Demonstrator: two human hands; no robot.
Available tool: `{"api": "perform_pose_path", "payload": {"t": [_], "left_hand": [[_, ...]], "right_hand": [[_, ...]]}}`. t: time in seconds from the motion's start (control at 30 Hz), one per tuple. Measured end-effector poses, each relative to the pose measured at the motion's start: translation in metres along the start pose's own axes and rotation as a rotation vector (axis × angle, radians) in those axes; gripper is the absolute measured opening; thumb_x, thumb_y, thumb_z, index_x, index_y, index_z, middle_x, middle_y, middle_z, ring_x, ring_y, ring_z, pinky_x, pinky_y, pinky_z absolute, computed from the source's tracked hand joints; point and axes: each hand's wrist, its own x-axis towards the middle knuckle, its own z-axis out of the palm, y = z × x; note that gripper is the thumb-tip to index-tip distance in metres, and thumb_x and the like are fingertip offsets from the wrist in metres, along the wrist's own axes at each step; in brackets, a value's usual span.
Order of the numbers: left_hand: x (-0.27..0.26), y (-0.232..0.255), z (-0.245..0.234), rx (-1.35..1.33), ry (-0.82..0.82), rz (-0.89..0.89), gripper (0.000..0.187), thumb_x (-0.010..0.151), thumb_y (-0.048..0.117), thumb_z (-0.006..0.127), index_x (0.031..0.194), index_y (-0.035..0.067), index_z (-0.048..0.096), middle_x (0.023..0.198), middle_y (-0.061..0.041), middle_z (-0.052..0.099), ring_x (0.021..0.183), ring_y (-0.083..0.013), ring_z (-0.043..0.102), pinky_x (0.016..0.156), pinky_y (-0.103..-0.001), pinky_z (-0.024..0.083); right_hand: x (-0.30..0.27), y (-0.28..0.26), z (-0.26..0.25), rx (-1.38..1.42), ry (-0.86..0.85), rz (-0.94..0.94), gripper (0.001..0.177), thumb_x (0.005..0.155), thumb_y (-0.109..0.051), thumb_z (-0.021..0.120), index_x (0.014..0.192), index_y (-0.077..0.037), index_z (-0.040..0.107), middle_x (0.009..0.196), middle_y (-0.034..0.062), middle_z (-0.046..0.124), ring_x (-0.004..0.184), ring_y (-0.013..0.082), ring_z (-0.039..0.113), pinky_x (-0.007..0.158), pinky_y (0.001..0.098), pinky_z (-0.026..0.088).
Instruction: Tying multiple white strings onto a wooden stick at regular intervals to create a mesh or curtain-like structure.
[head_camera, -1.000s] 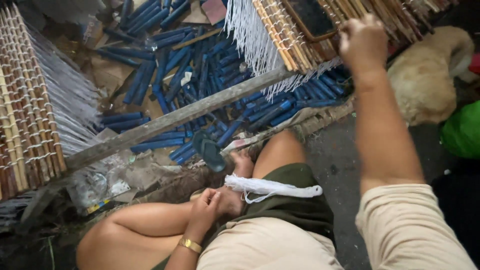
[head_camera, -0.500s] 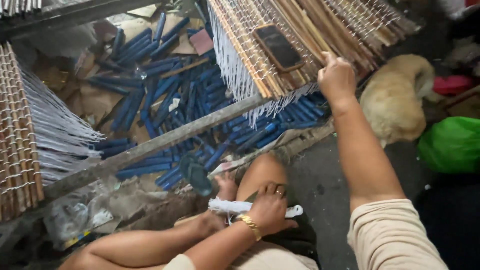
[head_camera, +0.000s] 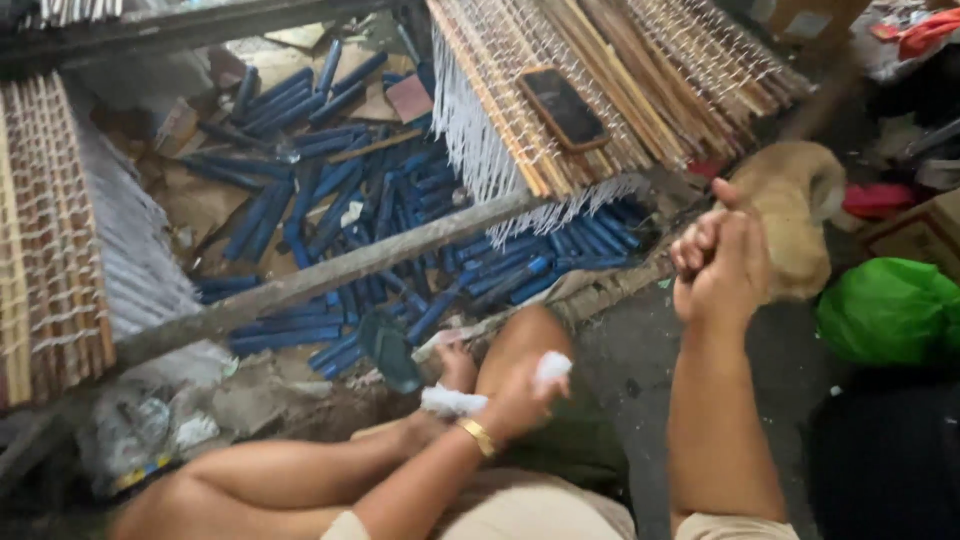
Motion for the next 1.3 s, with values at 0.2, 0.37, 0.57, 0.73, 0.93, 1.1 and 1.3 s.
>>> {"api": "perform_pose_path", "payload": {"t": [0.2, 0.37, 0.57, 0.73, 0.93, 1.1, 1.3], "left_hand": [[-0.047, 0.109, -0.097, -0.621, 0.35, 0.305, 0.057, 0.101, 0.048, 0.055, 0.144, 0.011, 0.052, 0.1, -0.008, 0.073, 0.082, -0.0108, 0.065, 0.062, -0.021, 0.045], [-0.119, 0.198, -0.131, -0.518, 0.478, 0.344, 0.037, 0.105, 0.033, 0.054, 0.135, 0.015, 0.068, 0.106, -0.009, 0.08, 0.084, -0.004, 0.07, 0.069, -0.018, 0.053], [-0.137, 0.198, -0.13, -0.666, 0.558, 0.394, 0.04, 0.107, 0.032, 0.052, 0.134, 0.006, 0.067, 0.104, -0.019, 0.078, 0.051, -0.0045, 0.054, 0.042, -0.016, 0.036], [-0.145, 0.211, -0.131, -0.63, 0.605, 0.469, 0.035, 0.107, 0.029, 0.053, 0.127, 0.006, 0.072, 0.086, -0.014, 0.077, 0.053, -0.0007, 0.053, 0.047, -0.013, 0.037], [-0.15, 0.219, -0.135, -0.413, 0.605, 0.554, 0.034, 0.109, 0.028, 0.051, 0.125, 0.008, 0.073, 0.066, -0.005, 0.061, 0.057, -0.0056, 0.052, 0.058, -0.018, 0.047], [-0.138, 0.201, -0.135, -0.032, 0.618, 0.825, 0.026, 0.106, 0.017, 0.057, 0.123, 0.004, 0.072, 0.113, -0.008, 0.075, 0.107, -0.0238, 0.073, 0.091, -0.032, 0.059], [-0.136, 0.186, -0.127, -0.022, 0.621, 0.782, 0.064, 0.11, 0.032, 0.056, 0.162, 0.006, 0.03, 0.15, -0.017, 0.056, 0.133, -0.0303, 0.057, 0.109, -0.044, 0.047]], "right_hand": [[-0.09, -0.019, 0.061, 0.363, 0.157, 0.022, 0.009, 0.097, -0.027, 0.074, 0.103, -0.022, 0.07, 0.096, 0.0016, 0.065, 0.088, 0.0146, 0.062, 0.094, 0.0339, 0.054], [-0.145, -0.03, 0.108, 0.083, -0.357, -0.25, 0.013, 0.096, 0.0, 0.066, 0.096, 0.004, 0.055, 0.105, 0.0326, 0.065, 0.108, 0.0461, 0.073, 0.099, 0.0573, 0.062], [-0.167, -0.047, 0.126, -0.11, -0.414, -0.381, 0.031, 0.077, 0.003, 0.086, 0.077, 0.002, 0.055, 0.097, 0.035, 0.07, 0.094, 0.0425, 0.077, 0.085, 0.0454, 0.065], [-0.169, -0.051, 0.139, -0.175, -0.47, -0.432, 0.029, 0.082, -0.001, 0.086, 0.075, 0.001, 0.058, 0.095, 0.0303, 0.073, 0.093, 0.0373, 0.078, 0.08, 0.034, 0.062], [-0.168, -0.046, 0.148, -0.161, -0.469, -0.391, 0.022, 0.083, 0.0, 0.085, 0.078, 0.0, 0.063, 0.096, 0.0279, 0.075, 0.092, 0.0335, 0.079, 0.077, 0.0317, 0.062], [-0.172, -0.057, 0.163, -0.232, -0.539, -0.181, 0.028, 0.082, 0.007, 0.084, 0.082, -0.002, 0.057, 0.101, 0.0242, 0.074, 0.091, 0.0314, 0.079, 0.074, 0.0331, 0.065], [-0.166, 0.014, 0.118, 0.421, -0.324, 0.186, 0.024, 0.099, -0.007, 0.069, 0.103, -0.01, 0.046, 0.11, 0.0188, 0.068, 0.096, 0.0306, 0.078, 0.084, 0.0348, 0.068]]}}
